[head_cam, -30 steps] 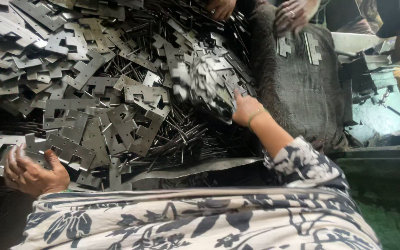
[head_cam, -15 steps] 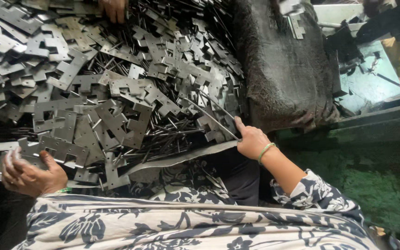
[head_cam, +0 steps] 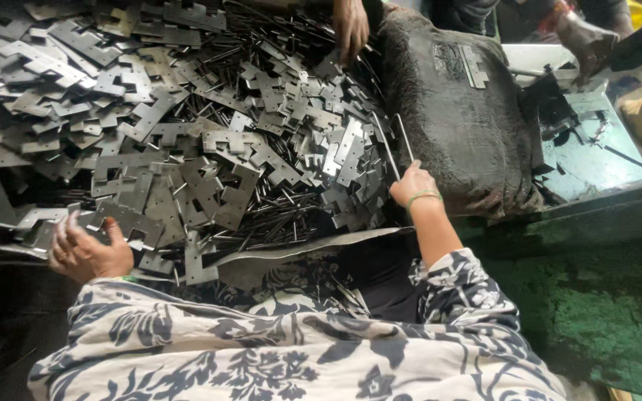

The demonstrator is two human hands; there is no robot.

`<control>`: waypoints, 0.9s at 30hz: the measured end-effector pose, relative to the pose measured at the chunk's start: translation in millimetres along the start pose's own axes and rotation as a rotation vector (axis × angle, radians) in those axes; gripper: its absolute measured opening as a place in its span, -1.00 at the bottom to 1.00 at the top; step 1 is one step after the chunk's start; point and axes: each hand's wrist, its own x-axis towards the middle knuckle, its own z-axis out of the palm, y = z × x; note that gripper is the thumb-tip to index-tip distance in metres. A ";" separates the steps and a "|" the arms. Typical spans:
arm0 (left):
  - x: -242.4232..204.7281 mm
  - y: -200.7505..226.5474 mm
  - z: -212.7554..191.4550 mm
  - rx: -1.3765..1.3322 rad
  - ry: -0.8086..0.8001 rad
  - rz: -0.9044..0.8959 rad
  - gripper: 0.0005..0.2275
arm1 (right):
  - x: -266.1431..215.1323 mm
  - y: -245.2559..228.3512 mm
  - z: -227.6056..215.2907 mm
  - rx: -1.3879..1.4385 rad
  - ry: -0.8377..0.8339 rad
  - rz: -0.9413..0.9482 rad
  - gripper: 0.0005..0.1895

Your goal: The person sorts small metal brackets and rods from a large bin, picking them up by hand and placing them into a separate container. The task involves continuous hand movements to separate and transfer the parts.

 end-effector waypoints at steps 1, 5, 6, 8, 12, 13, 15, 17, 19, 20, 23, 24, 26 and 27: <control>2.2 5.3 -0.5 -0.011 -0.002 -0.020 -0.51 | -4.7 -4.3 5.5 0.009 -0.002 -0.015 -0.24; -11.0 43.7 -0.2 -0.203 -0.006 0.154 -0.40 | -47.0 3.8 22.9 -0.037 -0.132 -0.017 -0.28; -15.8 51.7 -2.2 -0.209 -0.026 0.246 -0.38 | -57.2 5.2 26.9 -0.069 -0.136 -0.044 -0.23; -25.8 74.3 -1.5 -0.121 -0.051 0.333 -0.34 | -75.8 12.6 29.6 -0.063 -0.150 -0.048 -0.20; -38.3 99.0 -23.7 -0.163 -0.220 0.294 -0.39 | -108.5 34.2 36.2 -0.015 -0.098 -0.132 -0.33; -33.9 102.9 -27.8 -0.178 -0.232 0.290 -0.39 | -113.8 36.6 40.7 -0.011 -0.036 -0.208 -0.26; -29.3 102.6 -38.6 -0.241 -0.246 0.274 -0.40 | -122.2 40.5 48.5 0.014 0.076 -0.281 -0.29; -30.0 92.2 -49.2 -0.322 -0.252 0.229 -0.41 | -134.7 42.2 54.1 0.046 0.159 -0.289 -0.48; -25.4 80.3 -56.2 -0.415 -0.234 0.189 -0.42 | -139.9 37.9 48.7 0.156 0.375 -0.346 -0.43; -18.3 74.4 -58.8 -0.463 -0.212 0.173 -0.42 | -137.8 30.3 42.5 0.217 0.493 -0.379 -0.39; -11.1 53.0 -68.6 -0.630 -0.100 0.142 -0.46 | -132.9 8.3 20.4 0.329 0.488 -0.441 -0.45; -8.6 45.5 -71.7 -0.698 -0.079 0.069 -0.48 | -130.5 -6.6 18.0 0.307 0.485 -0.525 -0.44; -6.0 31.2 -77.4 -0.832 -0.038 -0.078 -0.52 | -123.8 -42.6 13.7 0.261 0.479 -0.693 -0.41; -5.1 25.9 -79.3 -0.918 -0.006 -0.130 -0.53 | -121.7 -65.4 15.5 0.270 0.450 -0.738 -0.40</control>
